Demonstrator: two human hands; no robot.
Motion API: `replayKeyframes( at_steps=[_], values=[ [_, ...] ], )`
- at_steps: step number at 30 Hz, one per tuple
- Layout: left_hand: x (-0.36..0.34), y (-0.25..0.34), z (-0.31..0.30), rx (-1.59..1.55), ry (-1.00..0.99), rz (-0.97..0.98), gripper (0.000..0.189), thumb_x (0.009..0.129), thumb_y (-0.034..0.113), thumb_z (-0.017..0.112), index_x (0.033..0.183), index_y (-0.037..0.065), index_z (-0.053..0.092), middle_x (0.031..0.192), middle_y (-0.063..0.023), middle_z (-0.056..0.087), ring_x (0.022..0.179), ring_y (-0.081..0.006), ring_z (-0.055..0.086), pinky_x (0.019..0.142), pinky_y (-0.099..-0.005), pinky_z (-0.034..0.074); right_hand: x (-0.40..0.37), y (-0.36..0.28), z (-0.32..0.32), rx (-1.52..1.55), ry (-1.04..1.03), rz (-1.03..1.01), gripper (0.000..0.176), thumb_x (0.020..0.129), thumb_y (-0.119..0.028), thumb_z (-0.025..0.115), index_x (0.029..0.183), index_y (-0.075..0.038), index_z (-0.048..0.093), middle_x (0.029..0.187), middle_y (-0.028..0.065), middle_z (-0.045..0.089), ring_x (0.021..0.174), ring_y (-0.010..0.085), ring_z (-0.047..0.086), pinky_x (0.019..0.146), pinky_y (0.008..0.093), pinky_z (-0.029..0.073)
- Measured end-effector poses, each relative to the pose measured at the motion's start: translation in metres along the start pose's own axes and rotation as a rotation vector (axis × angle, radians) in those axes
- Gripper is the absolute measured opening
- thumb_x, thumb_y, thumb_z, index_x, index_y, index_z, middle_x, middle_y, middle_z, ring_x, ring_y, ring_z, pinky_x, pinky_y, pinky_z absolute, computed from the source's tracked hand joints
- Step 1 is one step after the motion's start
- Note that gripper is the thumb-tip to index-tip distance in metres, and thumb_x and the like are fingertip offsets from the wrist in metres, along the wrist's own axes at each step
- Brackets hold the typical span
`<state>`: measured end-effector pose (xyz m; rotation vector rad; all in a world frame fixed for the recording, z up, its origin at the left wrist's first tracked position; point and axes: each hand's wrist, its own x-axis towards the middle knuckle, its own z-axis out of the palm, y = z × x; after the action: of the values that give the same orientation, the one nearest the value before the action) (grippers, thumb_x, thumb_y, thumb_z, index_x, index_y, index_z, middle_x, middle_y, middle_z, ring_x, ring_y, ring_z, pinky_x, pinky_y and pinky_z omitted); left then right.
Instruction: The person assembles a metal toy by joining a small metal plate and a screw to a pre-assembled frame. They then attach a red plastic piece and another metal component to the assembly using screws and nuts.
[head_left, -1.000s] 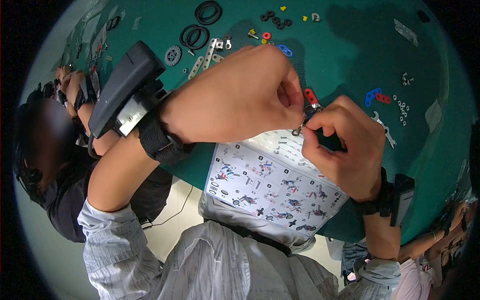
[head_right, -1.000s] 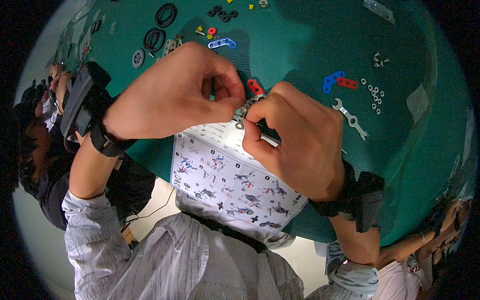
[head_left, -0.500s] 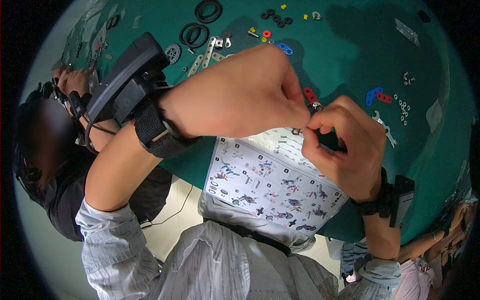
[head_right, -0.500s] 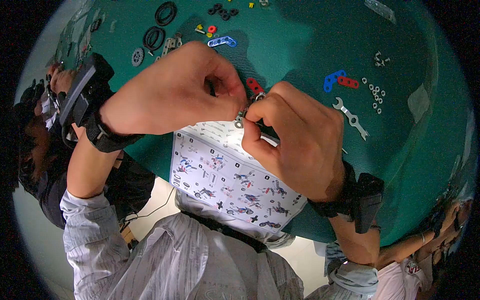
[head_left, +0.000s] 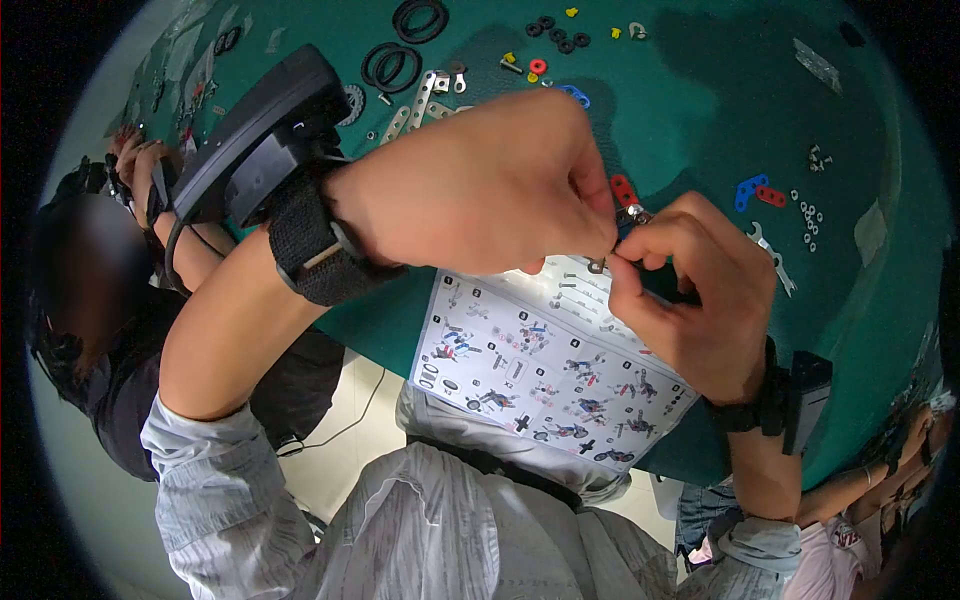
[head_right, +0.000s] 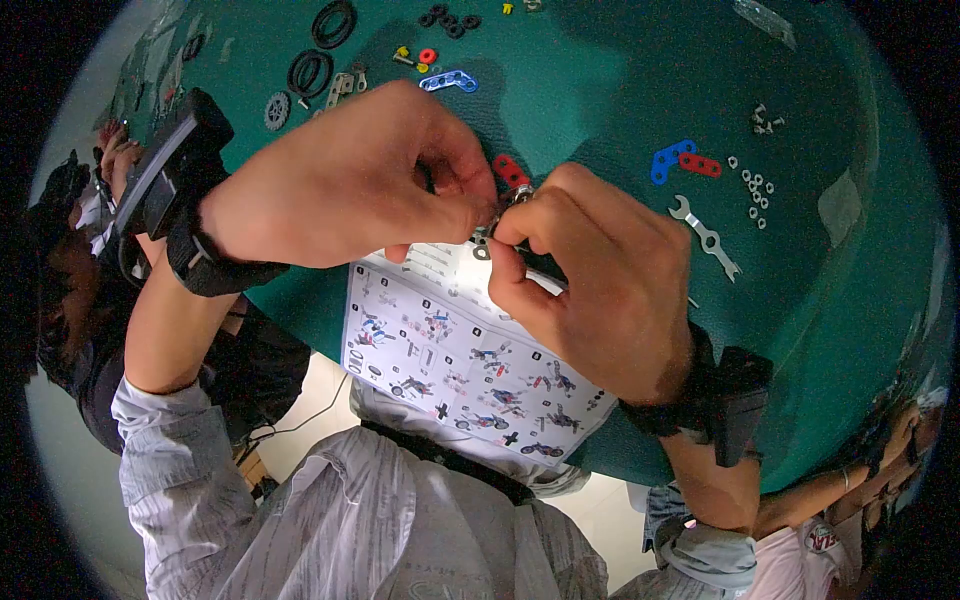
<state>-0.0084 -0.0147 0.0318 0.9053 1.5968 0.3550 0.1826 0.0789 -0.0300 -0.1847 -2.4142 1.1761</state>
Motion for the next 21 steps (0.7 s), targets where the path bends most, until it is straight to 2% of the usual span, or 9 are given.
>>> replayKeyframes(
  at_steps=[1,4,10,13,16,21],
  values=[
    [-0.001,0.001,-0.001,0.001,-0.005,-0.019,0.02,0.083,0.017,0.065,0.085,-0.003,0.07,0.07,-0.002,0.063,0.058,-0.0093,0.058,0.053,-0.025,0.047,0.001,0.0,0.0,0.007,-0.001,0.001,0.026,0.069,0.003,0.078,0.083,-0.008,0.058,0.073,0.0058,0.058,0.058,0.0227,0.061,0.05,0.0329,0.048],
    [0.004,-0.014,0.002,0.141,0.064,0.186,0.021,0.085,0.016,0.065,0.087,-0.004,0.07,0.071,-0.0021,0.063,0.064,-0.0075,0.057,0.057,-0.0249,0.047,0.001,0.002,0.0,0.03,0.001,0.005,0.026,0.069,0.003,0.077,0.083,-0.008,0.059,0.073,0.0058,0.057,0.058,0.0225,0.06,0.05,0.033,0.048],
    [0.002,-0.012,0.002,0.066,0.019,0.119,0.018,0.084,0.012,0.067,0.09,-0.004,0.071,0.07,-0.0033,0.064,0.068,-0.0074,0.056,0.062,-0.0272,0.047,0.003,-0.001,-0.003,0.044,-0.034,0.047,0.025,0.069,0.004,0.077,0.083,-0.007,0.06,0.072,0.006,0.057,0.059,0.0218,0.06,0.051,0.0324,0.047],
    [0.0,-0.006,0.004,0.097,0.019,0.022,0.02,0.088,0.016,0.068,0.093,-0.004,0.07,0.077,-0.0045,0.065,0.074,-0.0089,0.058,0.066,-0.0279,0.048,0.003,0.0,-0.003,0.073,-0.038,0.077,0.024,0.069,0.004,0.076,0.083,-0.007,0.06,0.073,0.0063,0.058,0.06,0.0216,0.06,0.052,0.0319,0.047],
    [-0.009,-0.013,0.009,0.078,0.183,0.122,0.025,0.091,0.022,0.069,0.097,-0.002,0.069,0.084,-0.0055,0.064,0.08,-0.0102,0.059,0.07,-0.0277,0.049,0.003,-0.001,-0.003,0.079,-0.033,0.085,0.024,0.069,0.005,0.076,0.082,-0.007,0.06,0.074,0.0068,0.059,0.061,0.0219,0.061,0.053,0.0318,0.048],
    [-0.018,0.006,0.007,0.064,0.068,0.003,0.031,0.092,0.025,0.07,0.106,-0.002,0.065,0.092,-0.0074,0.063,0.086,-0.0135,0.059,0.074,-0.0285,0.05,0.004,0.001,-0.005,0.06,-0.039,0.05,0.023,0.069,0.005,0.075,0.083,-0.006,0.06,0.075,0.0075,0.06,0.063,0.0235,0.061,0.054,0.0327,0.049]
  ],
)
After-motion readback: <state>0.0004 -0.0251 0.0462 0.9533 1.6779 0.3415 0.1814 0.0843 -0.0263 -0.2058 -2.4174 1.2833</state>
